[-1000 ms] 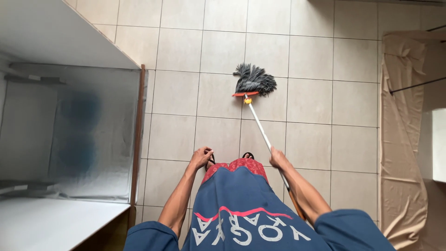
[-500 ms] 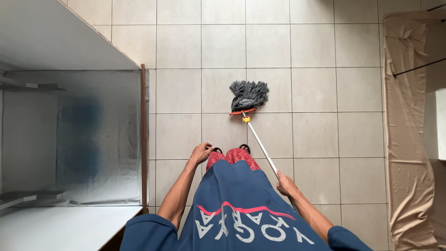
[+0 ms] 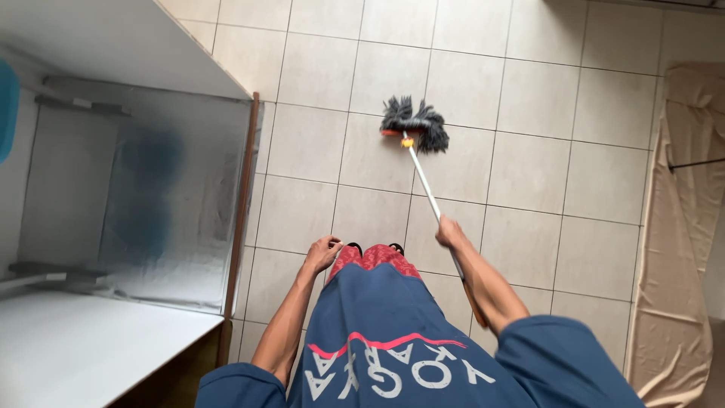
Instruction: The recorder is mopping a white tiled floor around several green chairs.
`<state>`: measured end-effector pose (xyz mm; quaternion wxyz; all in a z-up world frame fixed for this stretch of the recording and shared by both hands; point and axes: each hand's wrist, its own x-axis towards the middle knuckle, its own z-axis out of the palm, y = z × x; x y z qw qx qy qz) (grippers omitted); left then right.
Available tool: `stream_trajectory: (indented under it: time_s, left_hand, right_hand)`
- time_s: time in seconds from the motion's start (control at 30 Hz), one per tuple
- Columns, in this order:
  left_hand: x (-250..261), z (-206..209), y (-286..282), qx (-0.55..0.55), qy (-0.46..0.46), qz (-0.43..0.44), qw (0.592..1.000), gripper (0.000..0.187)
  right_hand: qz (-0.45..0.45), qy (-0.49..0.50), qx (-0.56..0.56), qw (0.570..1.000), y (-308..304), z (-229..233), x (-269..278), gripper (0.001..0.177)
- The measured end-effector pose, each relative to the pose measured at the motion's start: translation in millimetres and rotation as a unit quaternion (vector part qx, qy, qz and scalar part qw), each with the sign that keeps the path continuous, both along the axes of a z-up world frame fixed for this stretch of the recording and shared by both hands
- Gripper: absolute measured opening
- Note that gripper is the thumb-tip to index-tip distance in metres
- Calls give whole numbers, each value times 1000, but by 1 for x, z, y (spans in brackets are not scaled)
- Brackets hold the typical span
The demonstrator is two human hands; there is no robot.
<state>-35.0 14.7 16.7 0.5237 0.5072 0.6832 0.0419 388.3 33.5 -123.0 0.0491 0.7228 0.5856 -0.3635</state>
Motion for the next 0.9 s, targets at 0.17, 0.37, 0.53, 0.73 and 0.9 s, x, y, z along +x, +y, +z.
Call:
stream_trajectory:
  time_s: [0.17,0.37,0.53,0.73,0.9]
  left_hand:
    - [-10,-2,-13,55,14,12,998,39]
    - [-34,-2,-20,53,1,45,998,37]
    - [-69,-23,-10,47,-12,14,999,37]
    - [-113,-32,3,56,-24,-55,997,38]
    - [-144,-25,6,47,-26,-98,994,38]
  right_hand:
    - [31,-45,-29,998,78,16,-6,37]
    - [61,-22,2,998,64,8,-26,36]
    - [60,-17,32,998,-13,-15,-51,27]
    - [59,2,61,996,-120,27,-112,37]
    - [87,7,12,996,-198,61,-152,63]
